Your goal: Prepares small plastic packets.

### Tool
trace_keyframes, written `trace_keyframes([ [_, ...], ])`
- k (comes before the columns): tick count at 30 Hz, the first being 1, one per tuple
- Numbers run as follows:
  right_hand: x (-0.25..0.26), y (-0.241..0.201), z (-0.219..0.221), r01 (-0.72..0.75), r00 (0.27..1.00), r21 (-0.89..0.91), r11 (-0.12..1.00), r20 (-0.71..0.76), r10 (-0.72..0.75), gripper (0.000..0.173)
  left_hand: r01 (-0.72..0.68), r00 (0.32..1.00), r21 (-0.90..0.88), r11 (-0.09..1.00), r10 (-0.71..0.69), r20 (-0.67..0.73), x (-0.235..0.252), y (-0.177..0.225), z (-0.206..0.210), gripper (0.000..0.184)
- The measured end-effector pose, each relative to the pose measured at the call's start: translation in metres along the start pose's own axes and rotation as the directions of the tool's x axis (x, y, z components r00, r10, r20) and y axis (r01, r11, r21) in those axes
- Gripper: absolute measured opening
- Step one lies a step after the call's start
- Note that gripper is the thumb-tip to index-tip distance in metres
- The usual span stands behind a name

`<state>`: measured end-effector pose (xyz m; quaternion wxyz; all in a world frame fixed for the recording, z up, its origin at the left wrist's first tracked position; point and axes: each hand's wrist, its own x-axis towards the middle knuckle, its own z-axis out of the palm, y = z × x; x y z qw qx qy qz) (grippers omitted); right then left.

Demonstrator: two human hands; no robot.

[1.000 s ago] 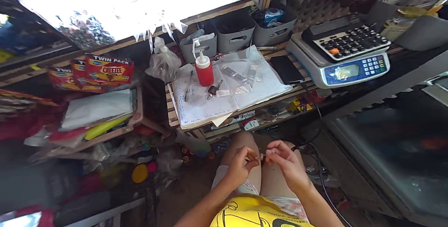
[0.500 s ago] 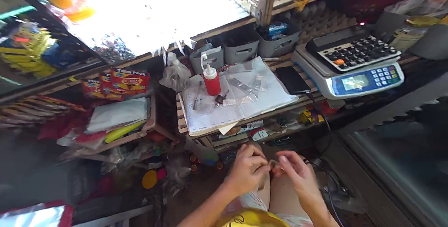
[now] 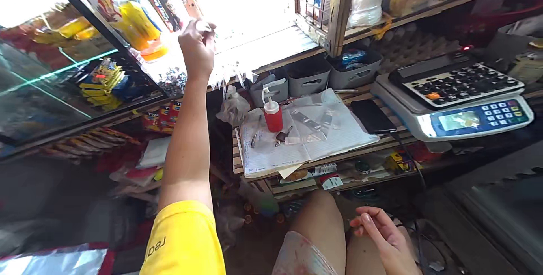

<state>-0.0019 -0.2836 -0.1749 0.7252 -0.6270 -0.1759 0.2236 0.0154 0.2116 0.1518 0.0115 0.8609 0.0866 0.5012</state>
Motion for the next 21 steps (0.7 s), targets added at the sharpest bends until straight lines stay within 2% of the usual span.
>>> trace_keyframes([
  [1, -0.001, 0.001, 0.0, -0.005, 1.0, 0.0, 1.0, -0.006, 0.005, 0.021, 0.052, 0.992, 0.023, 0.998, -0.054, 0.114, -0.004, -0.01, 0.006, 0.023],
  [3, -0.005, 0.004, -0.002, -0.014, 1.0, 0.002, 1.0, -0.013, 0.014, 0.02, 0.169, 0.927, 0.095, 0.981, -0.191, 0.324, -0.02, -0.019, 0.013, 0.038],
  [4, -0.006, 0.007, -0.004, -0.016, 1.0, 0.003, 1.0, -0.013, 0.016, 0.02, 0.203, 0.9, 0.136, 0.97, -0.239, 0.363, -0.03, -0.019, 0.015, 0.045],
  [5, -0.006, 0.011, -0.006, -0.014, 1.0, 0.005, 1.0, -0.013, 0.014, 0.021, 0.228, 0.901, 0.158, 0.961, -0.27, 0.341, -0.04, -0.019, 0.014, 0.049],
  [8, -0.006, 0.021, -0.007, -0.012, 0.999, 0.009, 1.0, -0.03, 0.012, 0.022, 0.259, 0.954, 0.177, 0.95, -0.279, 0.105, -0.068, -0.002, 0.001, 0.038],
  [10, -0.008, 0.018, -0.003, -0.051, 0.997, -0.001, 0.999, -0.051, 0.051, 0.021, 0.25, 0.968, 0.109, 0.962, -0.248, -0.034, -0.088, 0.031, -0.005, 0.036],
  [11, -0.007, 0.015, 0.0, -0.08, 0.995, -0.009, 0.997, -0.059, 0.079, 0.021, 0.232, 0.972, 0.055, 0.971, -0.229, -0.045, -0.099, 0.054, -0.004, 0.036],
  [12, -0.006, 0.012, 0.003, -0.098, 0.994, -0.021, 0.995, -0.055, 0.096, 0.021, 0.193, 0.981, -0.008, 0.981, -0.193, 0.013, -0.11, 0.078, 0.0, 0.033],
  [14, -0.004, 0.013, 0.006, -0.052, 0.998, -0.063, 0.997, -0.03, 0.05, 0.024, 0.095, 0.96, -0.164, 0.982, -0.047, 0.276, -0.135, 0.121, 0.017, 0.029],
  [15, -0.004, 0.016, 0.006, 0.003, 1.0, -0.107, 0.994, 0.0, -0.003, 0.03, 0.077, 0.905, -0.22, 0.973, 0.025, 0.425, -0.147, 0.139, 0.03, 0.031],
  [17, -0.004, 0.022, 0.003, 0.091, 0.992, -0.235, 0.968, 0.108, -0.067, 0.048, 0.099, 0.743, -0.274, 0.957, 0.112, 0.659, -0.17, 0.16, 0.063, 0.029],
  [18, -0.006, 0.024, 0.002, 0.103, 0.988, -0.277, 0.955, 0.136, -0.067, 0.053, 0.124, 0.693, -0.285, 0.95, 0.123, 0.71, -0.181, 0.165, 0.081, 0.031],
  [19, -0.007, 0.024, 0.002, 0.101, 0.989, -0.295, 0.95, 0.136, -0.062, 0.055, 0.149, 0.676, -0.299, 0.942, 0.123, 0.726, -0.19, 0.166, 0.098, 0.037],
  [21, -0.013, 0.023, 0.002, 0.075, 0.992, -0.289, 0.954, 0.114, -0.043, 0.053, 0.22, 0.677, -0.345, 0.913, 0.112, 0.728, -0.201, 0.169, 0.121, 0.041],
])
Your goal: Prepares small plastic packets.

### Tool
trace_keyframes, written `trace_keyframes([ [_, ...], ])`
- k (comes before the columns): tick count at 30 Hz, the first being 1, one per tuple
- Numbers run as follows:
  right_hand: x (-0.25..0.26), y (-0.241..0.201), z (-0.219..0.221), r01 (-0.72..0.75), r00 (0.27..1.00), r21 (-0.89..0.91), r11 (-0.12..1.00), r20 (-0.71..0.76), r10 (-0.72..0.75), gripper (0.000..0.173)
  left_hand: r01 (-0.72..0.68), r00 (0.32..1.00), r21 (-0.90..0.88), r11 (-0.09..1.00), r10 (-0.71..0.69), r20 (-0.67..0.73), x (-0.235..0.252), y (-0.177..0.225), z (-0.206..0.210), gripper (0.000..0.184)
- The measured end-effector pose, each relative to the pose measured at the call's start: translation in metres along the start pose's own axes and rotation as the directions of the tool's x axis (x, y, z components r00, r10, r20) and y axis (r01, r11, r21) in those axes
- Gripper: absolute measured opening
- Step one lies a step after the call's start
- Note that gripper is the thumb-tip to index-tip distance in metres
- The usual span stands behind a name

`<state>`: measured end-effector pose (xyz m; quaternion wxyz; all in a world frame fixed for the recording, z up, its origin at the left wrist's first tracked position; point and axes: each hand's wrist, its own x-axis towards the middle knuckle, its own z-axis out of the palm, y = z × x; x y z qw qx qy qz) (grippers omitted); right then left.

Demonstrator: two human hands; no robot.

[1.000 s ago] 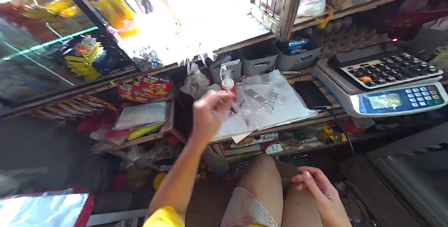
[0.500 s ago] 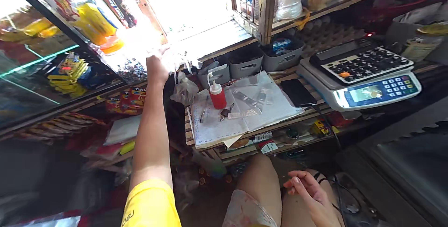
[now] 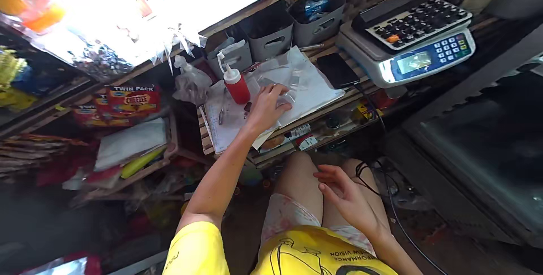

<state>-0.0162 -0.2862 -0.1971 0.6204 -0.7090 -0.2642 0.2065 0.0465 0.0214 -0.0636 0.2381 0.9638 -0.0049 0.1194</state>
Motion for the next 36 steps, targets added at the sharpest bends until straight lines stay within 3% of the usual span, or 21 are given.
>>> trace_keyframes([
  [4, -0.009, 0.0, -0.006, -0.018, 0.999, 0.022, 1.0, -0.038, 0.019, 0.049, 0.112, 0.991, -0.2, 0.973, -0.124, -0.048, 0.017, 0.005, 0.006, 0.027],
  [11, -0.004, -0.01, -0.011, 0.015, 0.999, 0.012, 1.0, -0.03, -0.015, 0.046, 0.026, 0.992, 0.036, 0.999, -0.021, -0.124, 0.054, 0.013, -0.053, 0.026],
  [14, 0.003, -0.018, -0.008, 0.06, 0.998, 0.003, 0.998, -0.005, -0.06, 0.043, 0.001, 0.982, 0.037, 0.999, 0.006, -0.187, 0.065, 0.03, -0.083, 0.028],
  [17, 0.013, -0.033, -0.004, 0.088, 0.996, 0.037, 0.995, 0.005, -0.088, 0.04, -0.072, 0.96, -0.052, 0.996, 0.055, -0.273, 0.07, 0.041, -0.109, 0.029],
  [22, 0.041, -0.077, 0.001, 0.204, 0.979, 0.161, 0.966, -0.025, -0.203, 0.028, -0.136, 0.949, -0.389, 0.911, 0.006, -0.317, 0.048, 0.068, -0.126, 0.029],
  [27, 0.075, -0.127, 0.001, 0.247, 0.967, 0.266, 0.932, -0.122, -0.222, 0.036, -0.163, 0.973, -0.532, 0.831, 0.045, -0.227, -0.004, 0.093, -0.094, 0.028],
  [30, 0.085, -0.144, 0.0, 0.149, 0.985, 0.442, 0.885, -0.144, -0.094, 0.046, -0.116, 0.985, -0.527, 0.842, 0.029, -0.171, -0.042, 0.105, -0.05, 0.026],
  [33, 0.088, -0.144, -0.002, 0.075, 0.97, 0.544, 0.835, -0.234, 0.065, 0.028, -0.075, 0.989, -0.462, 0.884, 0.006, -0.147, -0.077, 0.107, -0.001, 0.022],
  [36, 0.089, -0.135, -0.009, 0.032, 0.95, 0.561, 0.827, -0.274, 0.148, 0.021, -0.051, 0.99, -0.486, 0.872, -0.019, -0.137, -0.101, 0.1, 0.036, 0.023],
])
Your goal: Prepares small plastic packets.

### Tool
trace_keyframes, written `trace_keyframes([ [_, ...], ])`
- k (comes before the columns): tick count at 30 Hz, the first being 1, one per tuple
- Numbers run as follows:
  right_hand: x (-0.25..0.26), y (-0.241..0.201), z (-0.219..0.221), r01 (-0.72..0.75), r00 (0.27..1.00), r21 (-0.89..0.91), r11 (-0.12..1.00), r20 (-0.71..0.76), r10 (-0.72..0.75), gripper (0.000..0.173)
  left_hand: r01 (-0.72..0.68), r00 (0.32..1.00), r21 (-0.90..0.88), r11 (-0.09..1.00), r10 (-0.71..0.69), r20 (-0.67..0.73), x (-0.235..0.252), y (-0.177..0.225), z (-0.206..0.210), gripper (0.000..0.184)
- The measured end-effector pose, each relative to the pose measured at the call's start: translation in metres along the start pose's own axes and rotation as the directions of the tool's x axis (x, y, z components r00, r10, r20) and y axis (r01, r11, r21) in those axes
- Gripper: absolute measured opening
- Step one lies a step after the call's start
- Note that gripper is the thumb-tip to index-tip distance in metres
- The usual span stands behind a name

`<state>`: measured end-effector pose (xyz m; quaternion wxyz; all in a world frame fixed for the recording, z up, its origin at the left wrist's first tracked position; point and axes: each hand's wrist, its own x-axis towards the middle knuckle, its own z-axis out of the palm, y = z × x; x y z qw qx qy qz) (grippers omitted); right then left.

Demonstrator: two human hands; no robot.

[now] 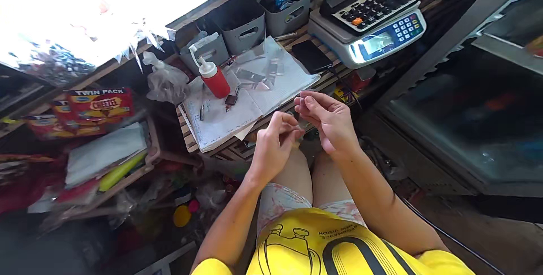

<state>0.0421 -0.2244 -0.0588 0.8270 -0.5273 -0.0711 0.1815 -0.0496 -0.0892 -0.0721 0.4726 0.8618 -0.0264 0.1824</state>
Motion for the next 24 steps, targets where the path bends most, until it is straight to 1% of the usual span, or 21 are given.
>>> trace_keyframes([
  [3, -0.002, -0.001, -0.006, 0.023, 0.999, -0.01, 1.0, -0.027, -0.023, 0.02, 0.056, 0.998, -0.06, 0.997, -0.057, -0.016, -0.022, -0.01, 0.016, 0.027],
  [6, -0.004, -0.006, -0.007, 0.09, 0.996, -0.017, 0.996, -0.02, -0.091, 0.019, 0.114, 0.993, -0.055, 0.992, -0.113, 0.016, -0.034, -0.017, 0.022, 0.03],
  [12, -0.007, -0.012, -0.005, 0.161, 0.987, -0.042, 0.986, -0.01, -0.161, 0.017, 0.152, 0.988, -0.093, 0.984, -0.148, 0.054, -0.041, -0.021, 0.024, 0.033],
  [13, -0.008, -0.011, -0.006, 0.19, 0.981, -0.042, 0.981, 0.035, -0.189, 0.016, 0.139, 0.99, -0.091, 0.986, -0.136, 0.044, -0.041, -0.023, 0.024, 0.034],
  [14, -0.011, -0.01, -0.011, 0.241, 0.962, -0.035, 0.97, 0.139, -0.234, 0.016, 0.114, 0.993, -0.092, 0.989, -0.113, 0.015, -0.039, -0.025, 0.024, 0.03],
  [15, -0.013, -0.009, -0.017, 0.304, 0.911, -0.008, 0.953, 0.295, -0.288, 0.018, 0.076, 0.996, -0.108, 0.991, -0.08, -0.037, -0.037, -0.027, 0.023, 0.024],
  [16, -0.016, -0.008, -0.021, 0.344, 0.84, 0.035, 0.938, 0.434, -0.324, 0.026, 0.046, 0.993, -0.133, 0.99, -0.06, -0.102, -0.034, -0.028, 0.022, 0.017],
  [17, -0.018, -0.007, -0.025, 0.371, 0.786, 0.068, 0.926, 0.508, -0.352, 0.039, 0.017, 0.985, -0.168, 0.986, -0.046, -0.165, -0.029, -0.028, 0.019, 0.013],
  [18, -0.019, -0.006, -0.028, 0.392, 0.778, 0.062, 0.918, 0.51, -0.367, 0.048, -0.014, 0.975, -0.207, 0.978, -0.032, -0.218, -0.025, -0.026, 0.016, 0.013],
  [19, -0.02, -0.003, -0.032, 0.406, 0.819, 0.008, 0.914, 0.441, -0.368, 0.049, -0.059, 0.966, -0.233, 0.971, -0.003, -0.258, -0.02, -0.024, 0.013, 0.012],
  [20, -0.021, 0.0, -0.036, 0.392, 0.876, -0.081, 0.917, 0.338, -0.344, 0.045, -0.099, 0.959, -0.249, 0.963, 0.025, -0.284, -0.016, -0.022, 0.009, 0.012],
  [21, -0.02, 0.003, -0.038, 0.345, 0.923, -0.18, 0.921, 0.243, -0.299, 0.037, -0.131, 0.951, -0.249, 0.959, 0.05, -0.306, -0.011, -0.018, 0.006, 0.011],
  [22, -0.02, 0.006, -0.039, 0.289, 0.95, -0.258, 0.922, 0.195, -0.243, 0.03, -0.16, 0.941, -0.24, 0.957, 0.075, -0.329, -0.007, -0.015, 0.005, 0.009],
  [23, -0.021, 0.008, -0.039, 0.24, 0.962, -0.296, 0.925, 0.201, -0.185, 0.026, -0.187, 0.933, -0.225, 0.956, 0.101, -0.346, -0.004, -0.013, 0.004, 0.008],
  [24, -0.024, 0.01, -0.037, 0.201, 0.964, -0.298, 0.933, 0.231, -0.134, 0.026, -0.213, 0.927, -0.205, 0.955, 0.132, -0.351, -0.002, -0.012, 0.005, 0.006],
])
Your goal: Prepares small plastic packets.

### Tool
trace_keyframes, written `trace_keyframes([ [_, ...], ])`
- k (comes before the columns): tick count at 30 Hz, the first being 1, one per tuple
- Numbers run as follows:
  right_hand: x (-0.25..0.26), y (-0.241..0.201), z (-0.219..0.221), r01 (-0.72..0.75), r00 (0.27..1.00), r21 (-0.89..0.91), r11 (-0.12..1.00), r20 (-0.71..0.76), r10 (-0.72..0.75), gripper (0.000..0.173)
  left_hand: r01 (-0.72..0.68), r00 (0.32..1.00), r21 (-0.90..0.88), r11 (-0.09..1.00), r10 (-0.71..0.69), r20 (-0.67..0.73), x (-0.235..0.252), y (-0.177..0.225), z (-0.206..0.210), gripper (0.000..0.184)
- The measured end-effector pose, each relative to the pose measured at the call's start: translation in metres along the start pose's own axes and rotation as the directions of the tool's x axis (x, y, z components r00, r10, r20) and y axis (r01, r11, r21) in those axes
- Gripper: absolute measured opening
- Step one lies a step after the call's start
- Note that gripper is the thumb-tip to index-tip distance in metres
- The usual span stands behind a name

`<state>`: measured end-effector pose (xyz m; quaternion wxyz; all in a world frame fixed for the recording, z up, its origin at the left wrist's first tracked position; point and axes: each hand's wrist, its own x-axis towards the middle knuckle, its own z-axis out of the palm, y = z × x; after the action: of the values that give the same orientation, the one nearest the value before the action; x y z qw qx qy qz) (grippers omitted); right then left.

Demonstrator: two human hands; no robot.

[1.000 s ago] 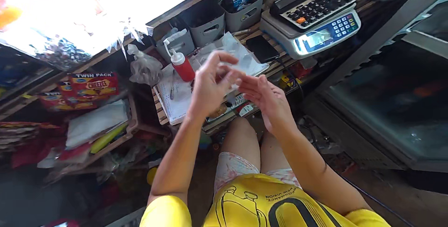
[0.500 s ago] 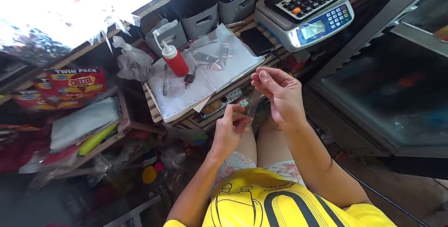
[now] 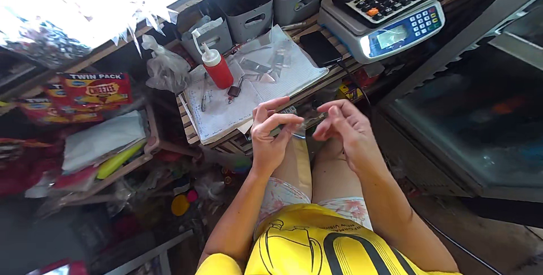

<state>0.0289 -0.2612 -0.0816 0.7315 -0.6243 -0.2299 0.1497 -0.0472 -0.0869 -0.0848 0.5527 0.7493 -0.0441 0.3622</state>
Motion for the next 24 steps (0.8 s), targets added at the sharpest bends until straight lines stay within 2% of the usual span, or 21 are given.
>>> trace_keyframes([
  [3, -0.005, -0.004, 0.01, -0.08, 0.996, 0.126, 0.989, 0.049, 0.074, 0.028, -0.071, 0.997, 0.008, 0.997, 0.07, 0.045, -0.001, -0.001, 0.007, 0.008],
  [6, 0.002, -0.011, 0.015, -0.053, 0.998, 0.257, 0.965, -0.027, 0.062, 0.041, -0.112, 0.988, 0.038, 0.993, 0.107, 0.108, -0.01, -0.006, 0.012, 0.008],
  [11, 0.011, -0.021, 0.013, 0.106, 0.986, 0.172, 0.979, -0.144, -0.081, 0.054, -0.114, 0.984, 0.074, 0.991, 0.103, 0.146, -0.022, -0.013, 0.01, 0.009],
  [18, 0.014, -0.025, 0.013, 0.138, 0.982, 0.155, 0.978, -0.151, -0.115, 0.062, -0.092, 0.987, 0.071, 0.993, 0.082, 0.135, -0.026, -0.01, 0.006, 0.01],
  [20, 0.017, -0.021, 0.01, 0.156, 0.974, 0.056, 0.986, -0.175, -0.145, 0.065, -0.081, 0.988, 0.047, 0.996, 0.074, 0.138, -0.026, -0.008, 0.005, 0.004],
  [21, 0.02, -0.016, 0.006, 0.176, 0.966, -0.091, 0.98, -0.175, -0.19, 0.067, -0.056, 0.989, 0.017, 0.998, 0.053, 0.136, -0.025, -0.006, 0.005, 0.006],
  [23, 0.023, 0.001, -0.005, 0.244, 0.938, -0.433, 0.868, -0.123, -0.325, 0.067, 0.035, 0.992, -0.056, 0.998, -0.028, 0.119, -0.021, 0.0, 0.003, 0.015],
  [24, 0.023, 0.009, -0.009, 0.313, 0.915, -0.499, 0.808, -0.069, -0.398, 0.055, 0.089, 0.992, -0.07, 0.994, -0.082, 0.099, -0.017, 0.003, 0.003, 0.017],
])
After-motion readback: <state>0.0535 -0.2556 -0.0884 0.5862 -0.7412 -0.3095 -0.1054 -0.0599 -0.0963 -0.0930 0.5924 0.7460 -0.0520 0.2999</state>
